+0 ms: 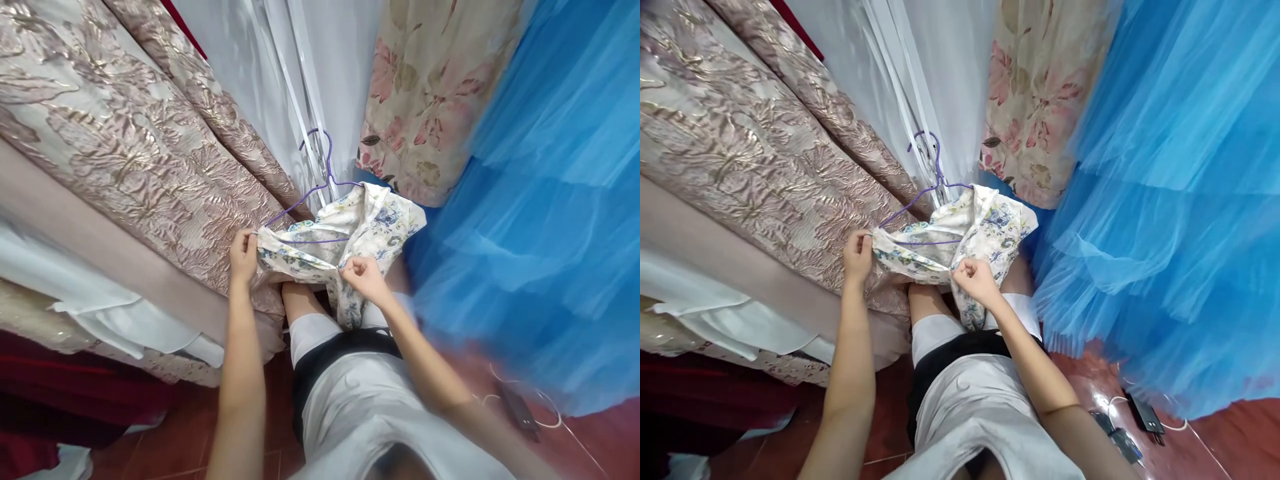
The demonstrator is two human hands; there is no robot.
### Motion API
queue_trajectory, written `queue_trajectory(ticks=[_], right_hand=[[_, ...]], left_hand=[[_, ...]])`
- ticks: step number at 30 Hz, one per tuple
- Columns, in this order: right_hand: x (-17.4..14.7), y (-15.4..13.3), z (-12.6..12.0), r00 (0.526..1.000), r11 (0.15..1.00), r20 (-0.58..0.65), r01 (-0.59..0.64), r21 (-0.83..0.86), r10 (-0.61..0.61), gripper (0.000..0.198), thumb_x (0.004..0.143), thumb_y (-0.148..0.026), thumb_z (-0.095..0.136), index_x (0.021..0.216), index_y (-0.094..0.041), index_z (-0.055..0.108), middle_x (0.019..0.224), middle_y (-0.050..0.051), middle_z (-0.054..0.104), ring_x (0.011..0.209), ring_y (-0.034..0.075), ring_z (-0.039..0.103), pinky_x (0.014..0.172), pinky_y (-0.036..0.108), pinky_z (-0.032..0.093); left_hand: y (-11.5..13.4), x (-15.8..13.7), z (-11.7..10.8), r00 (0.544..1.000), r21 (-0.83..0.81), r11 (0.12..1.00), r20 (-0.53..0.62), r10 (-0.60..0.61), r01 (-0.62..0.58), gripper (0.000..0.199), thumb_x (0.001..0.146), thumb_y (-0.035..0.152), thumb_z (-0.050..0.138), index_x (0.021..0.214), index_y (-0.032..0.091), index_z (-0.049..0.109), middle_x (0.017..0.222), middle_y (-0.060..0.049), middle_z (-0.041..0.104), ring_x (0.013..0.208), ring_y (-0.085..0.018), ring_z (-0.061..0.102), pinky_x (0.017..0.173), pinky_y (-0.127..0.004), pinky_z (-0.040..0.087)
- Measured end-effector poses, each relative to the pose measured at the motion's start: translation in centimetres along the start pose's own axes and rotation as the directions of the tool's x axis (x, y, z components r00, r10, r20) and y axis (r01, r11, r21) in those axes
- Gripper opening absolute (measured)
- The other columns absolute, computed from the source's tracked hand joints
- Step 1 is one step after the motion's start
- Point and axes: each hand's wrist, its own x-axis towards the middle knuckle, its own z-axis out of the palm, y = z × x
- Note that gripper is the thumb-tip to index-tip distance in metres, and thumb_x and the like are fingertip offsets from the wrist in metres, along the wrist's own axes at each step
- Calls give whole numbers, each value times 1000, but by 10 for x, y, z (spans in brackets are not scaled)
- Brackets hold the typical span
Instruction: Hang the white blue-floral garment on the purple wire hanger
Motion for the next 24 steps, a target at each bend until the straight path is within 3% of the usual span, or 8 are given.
queue_trajectory(ticks=[4, 7, 12, 16, 19, 22, 23, 24], right_hand=[[-1, 4, -7, 998, 999, 57, -25, -44, 27, 15, 69, -27, 59, 58, -20, 51, 47, -6, 48, 44, 8, 41, 47, 20, 31], [-5, 9, -19, 980, 991, 173, -75, -109, 93, 15, 70, -25, 58, 58, -20, 51, 46, -5, 51, 44, 9, 45, 47, 20, 32], [-9, 13, -47, 880, 915, 387, -118, -385, 276, 16, 74, -20, 54, 58, -17, 58, 52, 0, 64, 50, 12, 58, 54, 21, 44], [-9, 19, -56, 820, 771, 372, -125, -625, 435, 11, 72, -15, 56, 63, -15, 64, 53, 1, 65, 51, 14, 61, 56, 22, 48], [-14, 32, -50, 732, 676, 346, -208, -707, 587, 10, 68, -9, 57, 67, -15, 65, 52, 1, 65, 54, 16, 64, 55, 22, 50], [-23, 38, -48, 604, 630, 399, -230, -741, 690, 14, 72, -12, 59, 60, -16, 65, 52, 3, 66, 53, 17, 64, 55, 25, 51], [-25, 36, -51, 594, 658, 438, -216, -721, 675, 15, 75, -15, 59, 62, -16, 66, 57, 4, 69, 57, 18, 65, 58, 26, 52], [-27, 31, -54, 623, 709, 474, -192, -679, 622, 16, 79, -19, 59, 67, -16, 69, 65, 5, 72, 63, 19, 67, 62, 27, 54]], left_hand=[[2, -50, 38, 988, -86, 987, -70, -139, 133, 48, 97, 65, 50, 95, 18, 62, 87, -7, 66, 81, -20, 61, 74, -30, 51], [25, -78, 69, 984, -203, 964, -22, -179, 171, 44, 98, 61, 52, 94, 19, 63, 89, -8, 69, 83, -21, 65, 76, -31, 53], [101, -100, 100, 981, -391, 916, 193, -14, 90, 33, 103, 48, 51, 98, 20, 67, 90, -5, 71, 79, -17, 68, 71, -25, 52], [152, -94, 115, 942, -431, 902, 311, 125, 22, 32, 105, 45, 49, 103, 19, 68, 86, -3, 69, 71, -13, 63, 69, -23, 49], [167, -91, 128, 930, -436, 898, 351, 110, 59, 31, 105, 44, 48, 105, 18, 67, 85, -1, 68, 66, -12, 58, 66, -22, 47], [167, -96, 133, 919, -410, 908, 385, 87, 85, 24, 103, 37, 52, 101, 19, 67, 92, -2, 71, 78, -13, 65, 76, -22, 49], [165, -99, 131, 916, -394, 915, 394, 78, 92, 21, 102, 35, 53, 100, 19, 67, 94, -2, 72, 83, -14, 67, 80, -23, 49], [165, -101, 129, 914, -375, 922, 400, 64, 100, 20, 102, 33, 54, 99, 19, 67, 95, -2, 73, 87, -15, 68, 83, -23, 49]])
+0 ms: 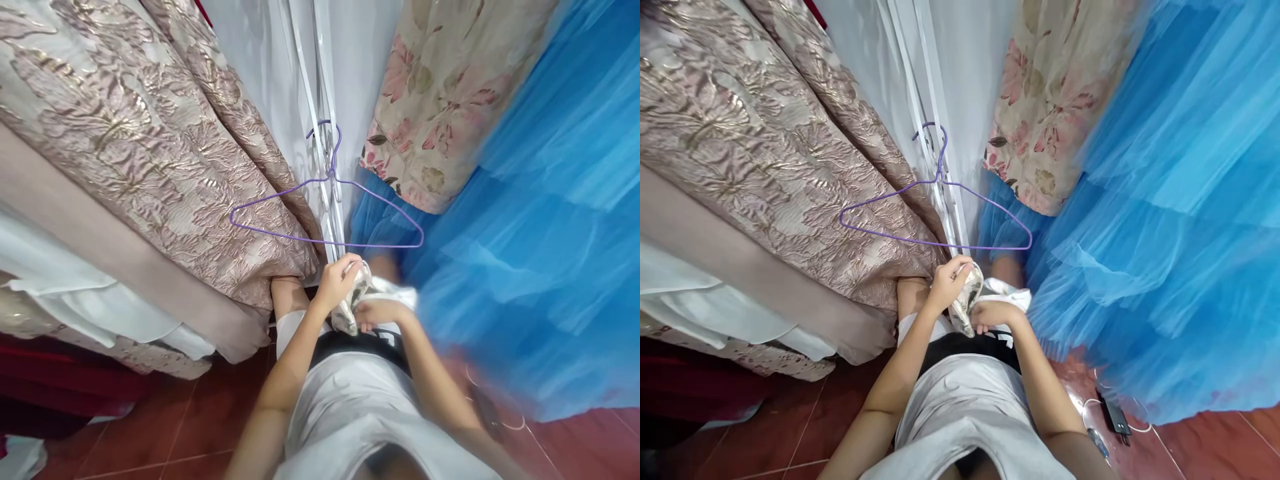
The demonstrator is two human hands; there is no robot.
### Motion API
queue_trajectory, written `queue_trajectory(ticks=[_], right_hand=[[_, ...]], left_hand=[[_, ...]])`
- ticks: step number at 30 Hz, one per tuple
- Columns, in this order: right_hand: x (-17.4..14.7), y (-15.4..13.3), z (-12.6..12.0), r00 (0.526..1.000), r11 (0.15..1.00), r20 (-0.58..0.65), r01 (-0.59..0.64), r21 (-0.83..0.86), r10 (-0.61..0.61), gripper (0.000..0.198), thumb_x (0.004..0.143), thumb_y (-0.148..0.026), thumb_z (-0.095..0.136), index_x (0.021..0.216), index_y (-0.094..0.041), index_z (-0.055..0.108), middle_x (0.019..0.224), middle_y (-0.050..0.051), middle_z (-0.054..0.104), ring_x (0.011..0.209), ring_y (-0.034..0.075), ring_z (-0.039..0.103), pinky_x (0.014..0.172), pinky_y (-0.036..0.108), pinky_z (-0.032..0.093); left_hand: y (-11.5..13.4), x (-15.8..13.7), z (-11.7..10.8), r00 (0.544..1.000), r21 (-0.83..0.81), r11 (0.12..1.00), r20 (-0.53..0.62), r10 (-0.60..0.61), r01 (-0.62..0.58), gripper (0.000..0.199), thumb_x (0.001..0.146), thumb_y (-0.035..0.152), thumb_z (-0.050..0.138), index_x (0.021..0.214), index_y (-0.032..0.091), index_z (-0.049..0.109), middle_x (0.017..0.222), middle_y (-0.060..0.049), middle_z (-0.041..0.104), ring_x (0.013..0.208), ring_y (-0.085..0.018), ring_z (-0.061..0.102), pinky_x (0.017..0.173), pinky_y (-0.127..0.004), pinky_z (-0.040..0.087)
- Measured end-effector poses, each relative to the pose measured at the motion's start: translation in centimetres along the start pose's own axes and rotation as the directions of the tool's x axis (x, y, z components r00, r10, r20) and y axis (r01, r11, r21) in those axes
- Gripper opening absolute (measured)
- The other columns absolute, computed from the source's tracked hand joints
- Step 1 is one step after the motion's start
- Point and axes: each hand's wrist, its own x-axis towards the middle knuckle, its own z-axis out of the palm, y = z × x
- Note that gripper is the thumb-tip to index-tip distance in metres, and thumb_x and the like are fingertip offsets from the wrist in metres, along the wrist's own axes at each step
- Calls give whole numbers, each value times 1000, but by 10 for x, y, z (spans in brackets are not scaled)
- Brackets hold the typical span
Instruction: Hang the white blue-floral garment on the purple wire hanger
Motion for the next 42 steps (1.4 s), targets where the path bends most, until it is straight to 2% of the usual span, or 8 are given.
queue_trajectory(ticks=[7, 13, 16, 23, 29, 33, 39, 42], right_hand=[[-36, -28, -19, 687, 864, -595, 503, -25, -417, 50, 73, -29, 81, 116, -18, 60, 112, 6, 69, 100, 23, 64, 87, 34, 51], [-58, -43, -17, 562, 774, -740, 627, 88, -371, 21, 79, -25, 70, 70, -20, 52, 64, -4, 53, 59, 11, 47, 54, 23, 36], [-83, -42, -31, 460, 733, -814, 678, 63, -356, 17, 77, -25, 70, 67, -19, 58, 62, -2, 59, 53, 11, 49, 49, 22, 34], [-102, -8, -96, -26, 790, -977, 584, -185, -210, 15, 70, -28, 78, 70, -20, 66, 60, -2, 60, 46, 10, 45, 42, 22, 31], [-59, 11, -182, -201, 783, -955, 547, -295, -219, 20, 76, -41, 75, 81, -24, 67, 75, 1, 65, 68, 19, 62, 62, 31, 49], [-26, -14, -232, -77, 687, -962, 685, -242, -262, 26, 78, -48, 75, 80, -25, 64, 71, -1, 60, 66, 17, 58, 64, 30, 49], [-7, -78, -238, 489, 823, -805, 567, 1, -336, 36, 81, -45, 81, 67, -20, 58, 58, -3, 51, 54, 11, 45, 51, 25, 37], [-8, -98, -209, 638, 888, -714, 457, 49, -289, 43, 86, -47, 77, 62, -19, 54, 51, -6, 42, 47, 8, 34, 45, 24, 25]], left_hand=[[29, -9, -11, 996, 32, 996, 37, -82, 81, 15, 101, 33, 57, 100, 21, 66, 95, -1, 73, 85, -16, 69, 81, -25, 48], [12, -20, -17, 919, -316, 901, 351, -178, 296, 43, 100, 56, 54, 124, 21, 51, 74, 3, 60, 55, -11, 48, 53, -22, 34], [-25, -30, -25, 875, -219, 952, 476, -85, 212, 53, 95, 68, 53, 97, 15, 64, 75, -2, 60, 63, -15, 51, 58, -25, 38], [-62, -29, -85, 976, 178, 983, 207, -73, 36, 47, 94, 55, 59, 65, 19, 59, 69, -5, 62, 82, -23, 54, 87, -39, 44], [3, -22, -107, 983, 97, 992, 172, 59, -76, 26, 90, 42, 68, 83, 19, 59, 83, -5, 60, 86, -22, 56, 81, -35, 46], [38, -17, -99, 971, 71, 993, 225, 75, -94, 21, 89, 37, 69, 92, 19, 58, 87, -4, 59, 82, -19, 57, 74, -30, 47], [28, -14, -113, 1000, 132, 991, -9, 5, -4, 14, 92, 32, 55, 96, 20, 61, 83, -1, 62, 73, -17, 57, 66, -27, 47], [9, -17, -137, 989, 206, 977, -148, -28, 59, 16, 91, 31, 51, 90, 20, 62, 82, -2, 65, 76, -19, 59, 69, -29, 48]])
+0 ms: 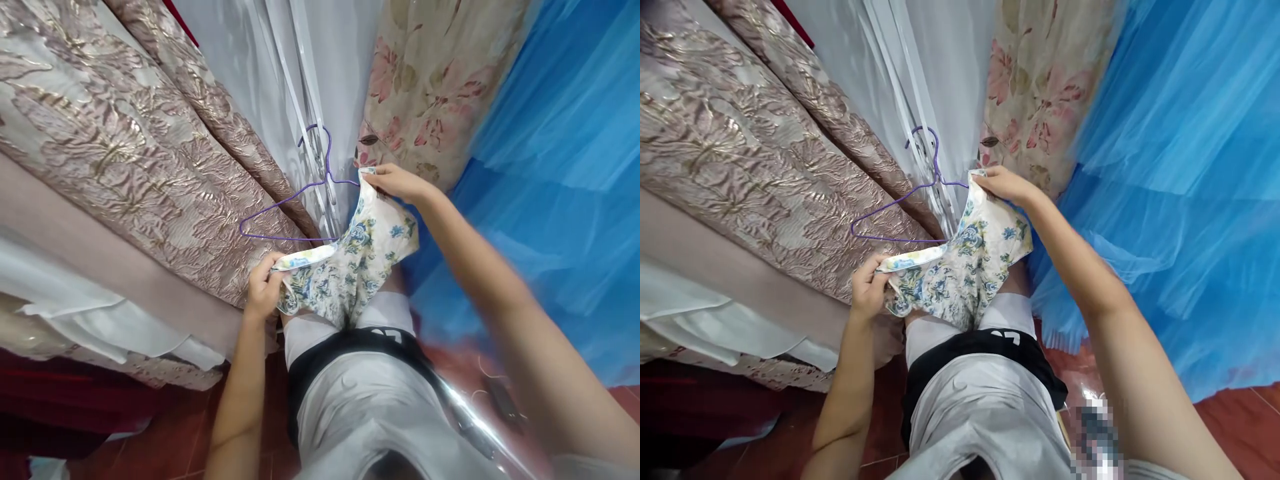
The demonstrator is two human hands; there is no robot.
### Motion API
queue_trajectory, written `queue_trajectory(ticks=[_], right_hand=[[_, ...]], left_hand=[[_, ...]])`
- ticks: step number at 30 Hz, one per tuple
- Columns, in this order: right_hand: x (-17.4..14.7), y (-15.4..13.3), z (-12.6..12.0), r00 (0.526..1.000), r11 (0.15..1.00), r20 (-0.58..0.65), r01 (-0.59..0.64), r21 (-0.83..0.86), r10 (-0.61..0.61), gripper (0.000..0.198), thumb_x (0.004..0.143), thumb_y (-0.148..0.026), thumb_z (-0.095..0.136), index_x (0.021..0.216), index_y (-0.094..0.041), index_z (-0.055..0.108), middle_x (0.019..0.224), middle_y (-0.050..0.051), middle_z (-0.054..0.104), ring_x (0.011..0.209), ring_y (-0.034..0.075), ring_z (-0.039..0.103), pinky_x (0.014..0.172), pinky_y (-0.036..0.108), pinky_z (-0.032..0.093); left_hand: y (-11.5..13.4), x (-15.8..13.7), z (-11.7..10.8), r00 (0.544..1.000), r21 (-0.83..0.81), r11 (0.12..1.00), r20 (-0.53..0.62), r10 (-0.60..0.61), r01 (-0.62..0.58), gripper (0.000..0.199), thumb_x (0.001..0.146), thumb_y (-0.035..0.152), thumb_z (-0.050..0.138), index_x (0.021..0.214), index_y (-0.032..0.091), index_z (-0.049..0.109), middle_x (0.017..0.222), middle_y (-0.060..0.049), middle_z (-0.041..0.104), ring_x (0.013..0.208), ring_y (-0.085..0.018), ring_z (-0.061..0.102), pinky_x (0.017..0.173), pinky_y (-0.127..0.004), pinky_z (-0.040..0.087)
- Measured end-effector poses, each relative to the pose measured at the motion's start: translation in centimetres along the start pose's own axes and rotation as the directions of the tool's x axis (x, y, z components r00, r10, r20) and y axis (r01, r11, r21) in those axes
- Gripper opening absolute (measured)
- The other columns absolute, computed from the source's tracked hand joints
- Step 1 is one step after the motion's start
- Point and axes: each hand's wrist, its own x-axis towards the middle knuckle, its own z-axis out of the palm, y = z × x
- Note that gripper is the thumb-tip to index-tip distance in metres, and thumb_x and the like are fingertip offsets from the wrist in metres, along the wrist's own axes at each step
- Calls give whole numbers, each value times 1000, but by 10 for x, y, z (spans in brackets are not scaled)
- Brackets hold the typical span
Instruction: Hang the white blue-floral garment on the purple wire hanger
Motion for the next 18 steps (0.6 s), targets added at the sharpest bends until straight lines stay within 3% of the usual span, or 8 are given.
queue_trajectory(ticks=[4, 8, 14, 18], right_hand=[[-23, -7, 31, 999, 998, -32, -18, 60, 20, 50, 90, -53, 70, 61, -21, 45, 48, -7, 35, 44, 7, 26, 43, 24, 18], [-27, -7, 38, 999, 998, -33, 37, 42, -36, 56, 88, -60, 70, 58, -22, 41, 48, -7, 31, 45, 7, 25, 43, 24, 15], [-28, -16, 35, 1000, 998, 7, -17, -64, 17, 53, 90, -55, 69, 59, -22, 42, 46, -8, 28, 43, 7, 21, 44, 26, 13], [-30, -20, 33, 997, 988, -16, -80, -129, 78, 49, 98, -43, 61, 59, -23, 39, 48, -7, 28, 45, 8, 22, 48, 27, 16]], left_hand=[[-35, 4, -35, 1000, 149, 989, -28, -12, 16, 18, 91, 29, 48, 89, 19, 64, 85, -4, 67, 80, -21, 61, 73, -31, 49], [-60, 23, -62, 1000, 358, 934, -8, -1, 3, 18, 87, 24, 47, 96, 20, 61, 92, -5, 67, 87, -22, 61, 83, -35, 50], [-62, 67, -63, 982, 361, 932, -185, 37, 33, 59, 85, 13, 47, 144, 14, 40, 108, -11, 68, 103, -25, 65, 103, -44, 49], [-62, 80, -59, 983, 440, 897, -180, 42, 42, 51, 86, 13, 45, 135, 16, 58, 132, -15, 65, 124, -30, 61, 112, -47, 45]])
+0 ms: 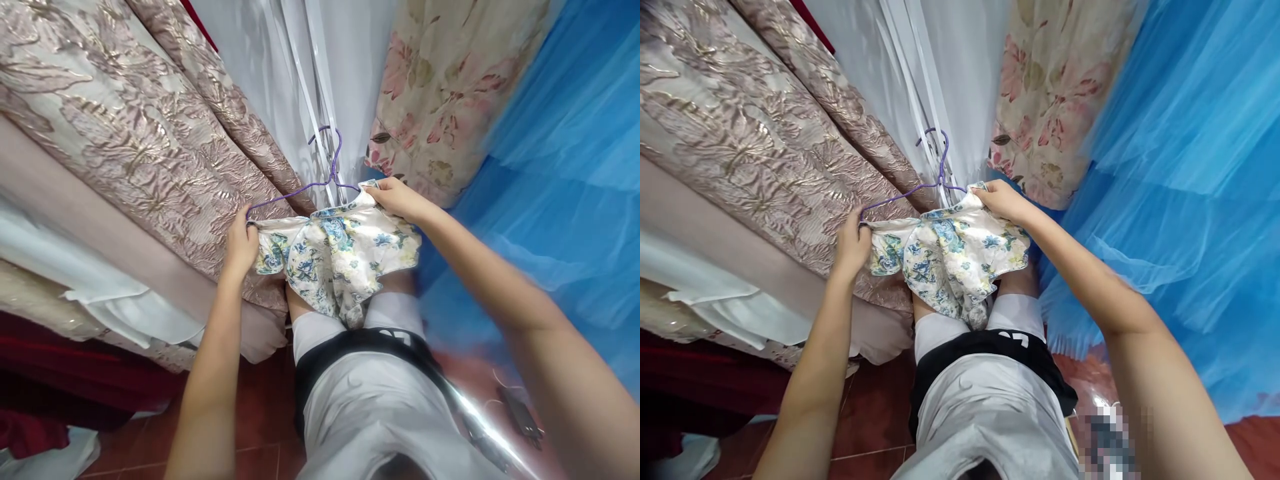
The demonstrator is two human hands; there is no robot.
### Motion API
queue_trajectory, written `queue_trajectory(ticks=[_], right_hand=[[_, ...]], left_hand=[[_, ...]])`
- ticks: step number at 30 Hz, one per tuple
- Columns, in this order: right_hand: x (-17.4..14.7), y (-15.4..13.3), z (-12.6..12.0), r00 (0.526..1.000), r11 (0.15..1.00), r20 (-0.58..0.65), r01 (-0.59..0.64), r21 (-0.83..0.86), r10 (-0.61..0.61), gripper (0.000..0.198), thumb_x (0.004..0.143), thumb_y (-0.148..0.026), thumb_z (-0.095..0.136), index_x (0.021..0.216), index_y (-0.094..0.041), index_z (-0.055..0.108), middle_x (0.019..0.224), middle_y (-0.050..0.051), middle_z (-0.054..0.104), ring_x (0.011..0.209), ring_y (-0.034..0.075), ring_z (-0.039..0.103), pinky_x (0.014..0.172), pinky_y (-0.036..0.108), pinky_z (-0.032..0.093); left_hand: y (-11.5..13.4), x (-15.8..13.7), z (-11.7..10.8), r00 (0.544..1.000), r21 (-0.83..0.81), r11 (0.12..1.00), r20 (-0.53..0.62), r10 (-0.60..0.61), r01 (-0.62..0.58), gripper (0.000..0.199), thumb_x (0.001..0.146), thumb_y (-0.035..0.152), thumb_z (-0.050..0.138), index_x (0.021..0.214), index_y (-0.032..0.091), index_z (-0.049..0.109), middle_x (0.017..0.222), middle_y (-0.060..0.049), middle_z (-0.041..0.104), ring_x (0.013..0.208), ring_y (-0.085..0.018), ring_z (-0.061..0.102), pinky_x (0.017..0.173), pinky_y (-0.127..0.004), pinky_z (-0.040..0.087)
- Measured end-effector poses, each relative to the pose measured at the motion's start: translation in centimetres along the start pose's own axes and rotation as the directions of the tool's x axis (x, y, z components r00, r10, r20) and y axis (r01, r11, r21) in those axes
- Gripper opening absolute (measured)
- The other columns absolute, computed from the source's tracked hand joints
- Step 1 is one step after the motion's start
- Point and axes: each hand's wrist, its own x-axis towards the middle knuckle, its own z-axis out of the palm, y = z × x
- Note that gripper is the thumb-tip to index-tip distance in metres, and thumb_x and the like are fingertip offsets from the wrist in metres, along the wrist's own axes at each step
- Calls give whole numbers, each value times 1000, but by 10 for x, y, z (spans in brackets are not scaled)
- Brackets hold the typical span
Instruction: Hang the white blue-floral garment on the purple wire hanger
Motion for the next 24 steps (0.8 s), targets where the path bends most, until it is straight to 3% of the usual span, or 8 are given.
queue_trajectory(ticks=[5, 8, 11, 15, 19, 22, 24], right_hand=[[9, 15, -20, 980, 977, -124, 133, -167, -154, 41, 93, -37, 66, 62, -21, 46, 55, -5, 34, 54, 11, 31, 56, 28, 27], [13, 25, -29, 915, 932, -280, 203, -299, -289, 36, 90, -40, 69, 67, -21, 50, 58, -3, 38, 59, 14, 37, 60, 29, 30], [14, 27, -23, 862, 901, -371, 197, -385, -347, 39, 95, -44, 61, 66, -22, 49, 58, -1, 38, 61, 17, 39, 63, 31, 32], [15, 16, -5, 878, 896, -360, 152, -417, -316, 42, 100, -44, 53, 66, -22, 47, 58, 0, 34, 62, 17, 40, 67, 33, 33], [8, 13, 0, 859, 887, -340, 238, -397, -383, 41, 103, -51, 47, 76, -21, 56, 62, 2, 44, 67, 19, 47, 68, 32, 35], [-11, 28, -12, 835, 876, -336, 304, -375, -435, 37, 101, -55, 49, 89, -21, 62, 71, 3, 55, 68, 19, 50, 66, 31, 35], [-27, 44, -24, 824, 864, -329, 332, -379, -461, 35, 97, -55, 56, 92, -22, 64, 71, 1, 58, 65, 18, 49, 63, 30, 34]], left_hand=[[-13, -12, -1, 995, -70, 994, 53, 83, -79, 27, 91, 20, 45, 99, 17, 70, 102, -9, 71, 101, -24, 67, 92, -40, 54], [-12, -10, -9, 972, -157, 963, 53, 228, -217, 29, 99, 29, 45, 83, 17, 67, 92, -3, 63, 92, -17, 64, 84, -34, 53], [7, 11, -16, 930, -195, 918, 54, 363, -346, 34, 102, 28, 43, 80, 17, 67, 94, -1, 60, 94, -15, 62, 86, -33, 52], [60, 47, -3, 908, -198, 906, 118, 402, -375, 32, 100, 20, 44, 85, 19, 73, 97, -4, 62, 101, -19, 63, 95, -37, 54], [108, 61, 27, 901, -227, 899, 137, 411, -375, 31, 97, 13, 46, 113, 19, 72, 118, -8, 62, 120, -25, 60, 107, -46, 50], [105, 55, 39, 933, -253, 916, 106, 345, -310, 41, 94, 15, 56, 134, 21, 61, 134, -12, 57, 123, -25, 59, 104, -43, 52], [87, 48, 40, 964, -277, 938, 105, 244, -207, 39, 93, 19, 61, 132, 20, 61, 124, -11, 64, 107, -21, 65, 94, -36, 56]])
